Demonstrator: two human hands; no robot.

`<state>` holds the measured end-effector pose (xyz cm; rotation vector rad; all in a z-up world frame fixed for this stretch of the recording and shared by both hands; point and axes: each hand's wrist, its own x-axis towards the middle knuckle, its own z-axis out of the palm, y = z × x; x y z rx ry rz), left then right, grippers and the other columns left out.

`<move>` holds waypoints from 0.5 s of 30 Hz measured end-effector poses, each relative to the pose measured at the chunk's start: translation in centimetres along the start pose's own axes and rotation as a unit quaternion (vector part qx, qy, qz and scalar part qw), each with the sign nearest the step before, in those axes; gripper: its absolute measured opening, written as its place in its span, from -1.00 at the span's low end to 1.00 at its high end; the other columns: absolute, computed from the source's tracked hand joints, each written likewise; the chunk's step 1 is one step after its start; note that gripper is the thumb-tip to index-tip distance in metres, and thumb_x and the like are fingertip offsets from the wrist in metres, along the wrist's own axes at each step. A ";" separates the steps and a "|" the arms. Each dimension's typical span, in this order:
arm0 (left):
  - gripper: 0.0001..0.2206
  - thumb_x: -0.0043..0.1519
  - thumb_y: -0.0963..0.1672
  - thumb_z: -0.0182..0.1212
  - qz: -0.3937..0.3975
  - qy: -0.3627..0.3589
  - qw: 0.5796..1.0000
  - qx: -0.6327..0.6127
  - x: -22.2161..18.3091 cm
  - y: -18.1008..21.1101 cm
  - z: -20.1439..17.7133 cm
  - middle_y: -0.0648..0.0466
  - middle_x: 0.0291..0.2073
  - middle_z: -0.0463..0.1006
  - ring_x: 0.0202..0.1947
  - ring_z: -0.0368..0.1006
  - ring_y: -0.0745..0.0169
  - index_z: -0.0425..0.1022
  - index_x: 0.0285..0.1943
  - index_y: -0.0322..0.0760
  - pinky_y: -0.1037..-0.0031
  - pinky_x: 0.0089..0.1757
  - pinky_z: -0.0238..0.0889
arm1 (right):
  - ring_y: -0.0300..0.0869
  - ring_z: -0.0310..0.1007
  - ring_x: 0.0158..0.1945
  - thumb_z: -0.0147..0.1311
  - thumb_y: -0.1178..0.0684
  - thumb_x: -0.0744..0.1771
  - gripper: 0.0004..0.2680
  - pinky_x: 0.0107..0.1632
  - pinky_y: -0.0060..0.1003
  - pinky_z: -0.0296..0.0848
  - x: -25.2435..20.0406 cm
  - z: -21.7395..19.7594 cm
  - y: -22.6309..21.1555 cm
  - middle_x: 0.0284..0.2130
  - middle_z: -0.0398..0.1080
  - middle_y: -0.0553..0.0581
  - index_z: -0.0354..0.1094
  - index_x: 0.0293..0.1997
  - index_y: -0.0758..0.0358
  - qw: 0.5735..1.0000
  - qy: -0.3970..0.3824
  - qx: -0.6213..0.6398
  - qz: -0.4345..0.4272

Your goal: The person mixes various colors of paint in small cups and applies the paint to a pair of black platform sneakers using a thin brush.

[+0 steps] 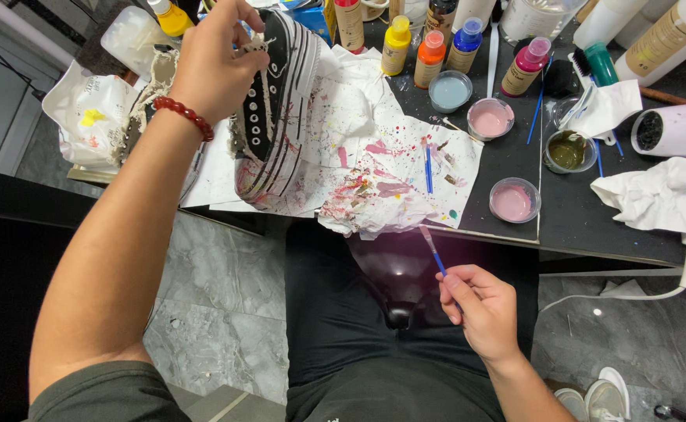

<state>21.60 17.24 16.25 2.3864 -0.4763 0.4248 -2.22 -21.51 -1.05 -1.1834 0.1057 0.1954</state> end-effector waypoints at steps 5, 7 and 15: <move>-0.77 0.23 -0.28 0.37 0.006 -0.022 0.998 0.060 0.2 0.7 -3.5 0.03 -0.42 0.43 -0.41 0.41 0.26 0.40 -0.03 -0.46 0.42 -0.35 0.26 | -0.33 0.22 -0.59 0.05 0.20 0.37 -0.85 -0.54 -0.47 0.16 -0.3 0.0 -0.1 -0.52 0.38 0.13 0.44 -0.13 0.56 1.000 -0.005 -0.016 -0.001; -0.74 0.32 -0.23 0.45 -0.001 -0.034 0.989 0.142 1.0 1.4 -4.9 -0.07 -0.49 0.38 -0.48 0.36 0.13 0.37 -0.21 -0.55 0.32 -0.41 0.21 | -0.33 0.22 -0.59 0.05 0.20 0.37 -0.86 -0.54 -0.47 0.16 -0.3 0.0 -0.2 -0.52 0.39 0.13 0.44 -0.13 0.56 1.000 -0.005 -0.017 0.000; -0.70 0.15 -0.25 0.36 0.112 -0.125 0.980 0.112 3.1 3.6 -2.7 -0.14 -0.27 0.58 -0.26 0.56 0.01 0.51 0.07 -0.41 0.29 -0.28 0.41 | -0.33 0.23 -0.59 0.05 0.20 0.37 -0.86 -0.54 -0.47 0.16 -0.6 0.4 -0.5 -0.51 0.39 0.13 0.44 -0.13 0.55 1.000 -0.005 -0.020 -0.007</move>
